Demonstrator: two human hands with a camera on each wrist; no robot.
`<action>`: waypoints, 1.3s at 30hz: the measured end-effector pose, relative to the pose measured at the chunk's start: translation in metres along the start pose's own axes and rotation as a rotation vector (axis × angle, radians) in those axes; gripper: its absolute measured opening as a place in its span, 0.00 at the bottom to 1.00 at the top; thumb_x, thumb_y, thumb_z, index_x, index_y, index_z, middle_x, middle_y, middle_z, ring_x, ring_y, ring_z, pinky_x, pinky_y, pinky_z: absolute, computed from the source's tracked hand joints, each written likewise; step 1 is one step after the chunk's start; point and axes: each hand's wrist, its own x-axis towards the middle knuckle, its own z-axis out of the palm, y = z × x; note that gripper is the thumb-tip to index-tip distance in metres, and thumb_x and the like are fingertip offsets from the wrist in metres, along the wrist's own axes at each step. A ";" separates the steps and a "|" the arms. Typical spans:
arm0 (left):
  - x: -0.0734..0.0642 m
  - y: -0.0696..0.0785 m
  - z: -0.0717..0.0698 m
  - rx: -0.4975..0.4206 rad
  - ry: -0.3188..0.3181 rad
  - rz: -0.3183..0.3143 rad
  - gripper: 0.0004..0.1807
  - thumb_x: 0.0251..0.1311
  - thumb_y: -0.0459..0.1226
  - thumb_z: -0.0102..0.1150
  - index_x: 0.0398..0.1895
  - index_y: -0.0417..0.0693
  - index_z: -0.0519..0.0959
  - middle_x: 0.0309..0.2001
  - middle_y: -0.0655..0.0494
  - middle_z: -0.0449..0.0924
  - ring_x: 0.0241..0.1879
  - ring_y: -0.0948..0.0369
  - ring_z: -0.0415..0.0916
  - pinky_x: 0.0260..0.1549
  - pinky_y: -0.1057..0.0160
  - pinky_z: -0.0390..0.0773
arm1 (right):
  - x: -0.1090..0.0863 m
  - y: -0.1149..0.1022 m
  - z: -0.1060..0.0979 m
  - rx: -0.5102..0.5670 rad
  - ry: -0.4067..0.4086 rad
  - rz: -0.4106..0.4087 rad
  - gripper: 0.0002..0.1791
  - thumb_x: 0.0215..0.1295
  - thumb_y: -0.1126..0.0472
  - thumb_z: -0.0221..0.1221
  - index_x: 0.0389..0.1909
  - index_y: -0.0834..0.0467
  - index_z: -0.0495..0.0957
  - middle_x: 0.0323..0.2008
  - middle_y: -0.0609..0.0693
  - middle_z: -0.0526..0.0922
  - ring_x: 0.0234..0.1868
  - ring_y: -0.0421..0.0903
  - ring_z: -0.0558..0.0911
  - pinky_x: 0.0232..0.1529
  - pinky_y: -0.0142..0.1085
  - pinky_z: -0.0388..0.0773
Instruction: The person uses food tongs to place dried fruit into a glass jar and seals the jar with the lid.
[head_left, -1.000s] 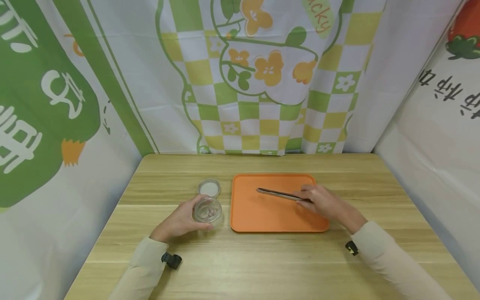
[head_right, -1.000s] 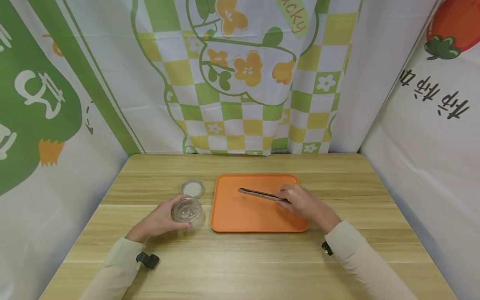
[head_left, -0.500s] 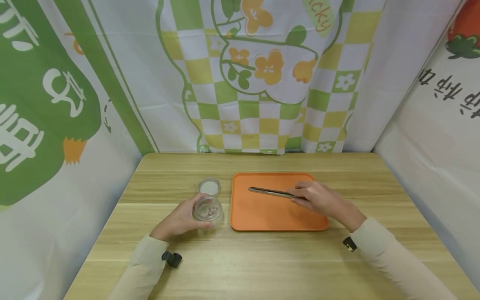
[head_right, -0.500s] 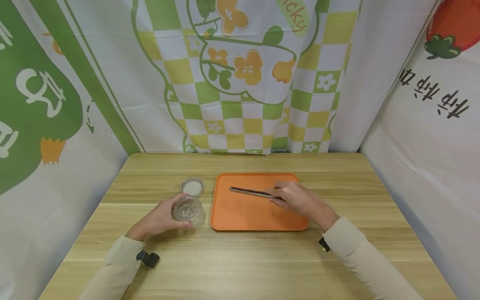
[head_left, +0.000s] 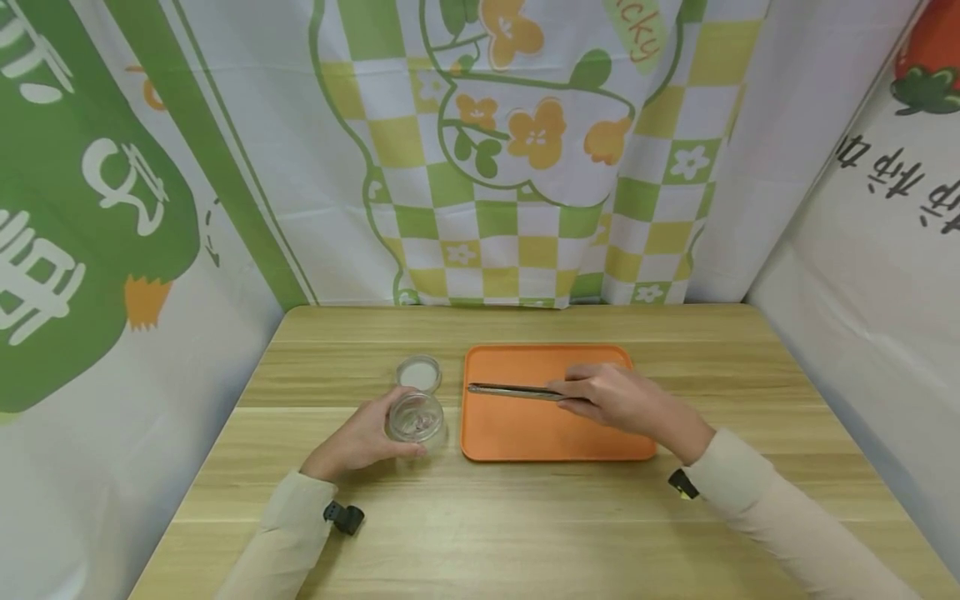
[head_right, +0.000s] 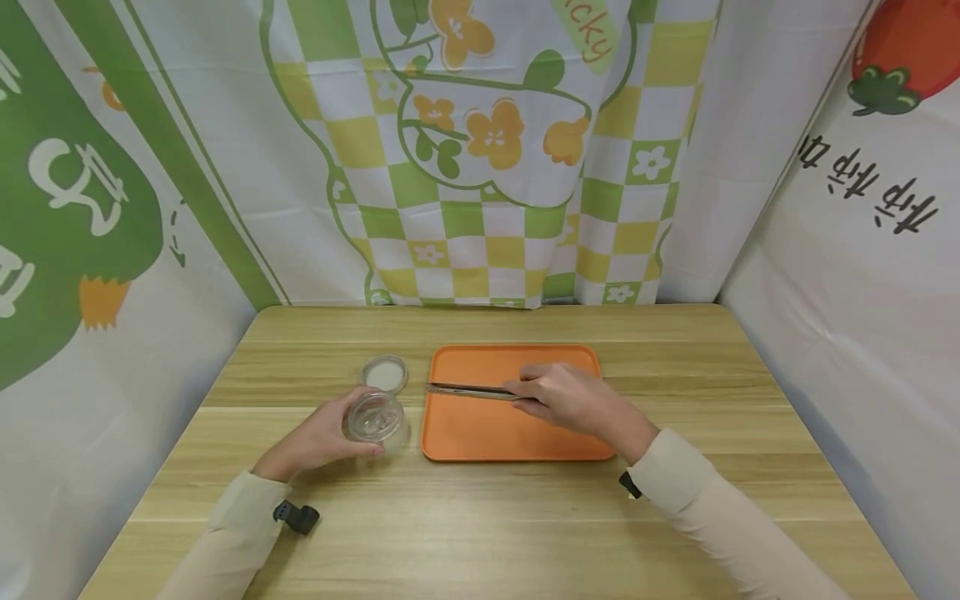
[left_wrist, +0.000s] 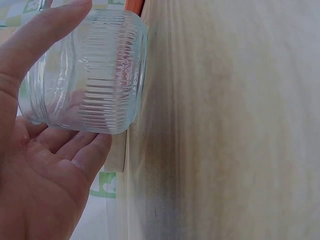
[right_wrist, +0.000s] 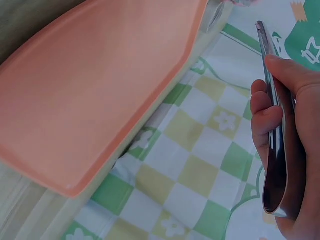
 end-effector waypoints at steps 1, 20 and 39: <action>0.000 0.000 0.000 0.000 0.000 0.000 0.49 0.49 0.50 0.84 0.74 0.53 0.69 0.65 0.48 0.80 0.63 0.50 0.79 0.62 0.43 0.76 | 0.002 -0.001 0.001 0.003 0.003 -0.007 0.16 0.71 0.62 0.68 0.57 0.58 0.87 0.32 0.44 0.78 0.24 0.29 0.68 0.25 0.24 0.70; 0.000 -0.002 0.002 0.018 0.008 -0.009 0.49 0.48 0.52 0.85 0.74 0.55 0.70 0.62 0.50 0.82 0.60 0.51 0.80 0.62 0.43 0.76 | 0.047 -0.023 0.025 -0.023 -0.011 -0.137 0.15 0.74 0.58 0.65 0.58 0.55 0.87 0.37 0.46 0.84 0.28 0.34 0.80 0.32 0.24 0.78; 0.000 -0.002 0.002 0.009 0.014 -0.001 0.51 0.48 0.51 0.85 0.75 0.54 0.68 0.62 0.48 0.83 0.59 0.51 0.80 0.61 0.44 0.77 | 0.055 -0.020 0.039 0.063 -0.069 -0.058 0.20 0.74 0.55 0.66 0.62 0.59 0.84 0.34 0.48 0.79 0.27 0.33 0.76 0.30 0.22 0.75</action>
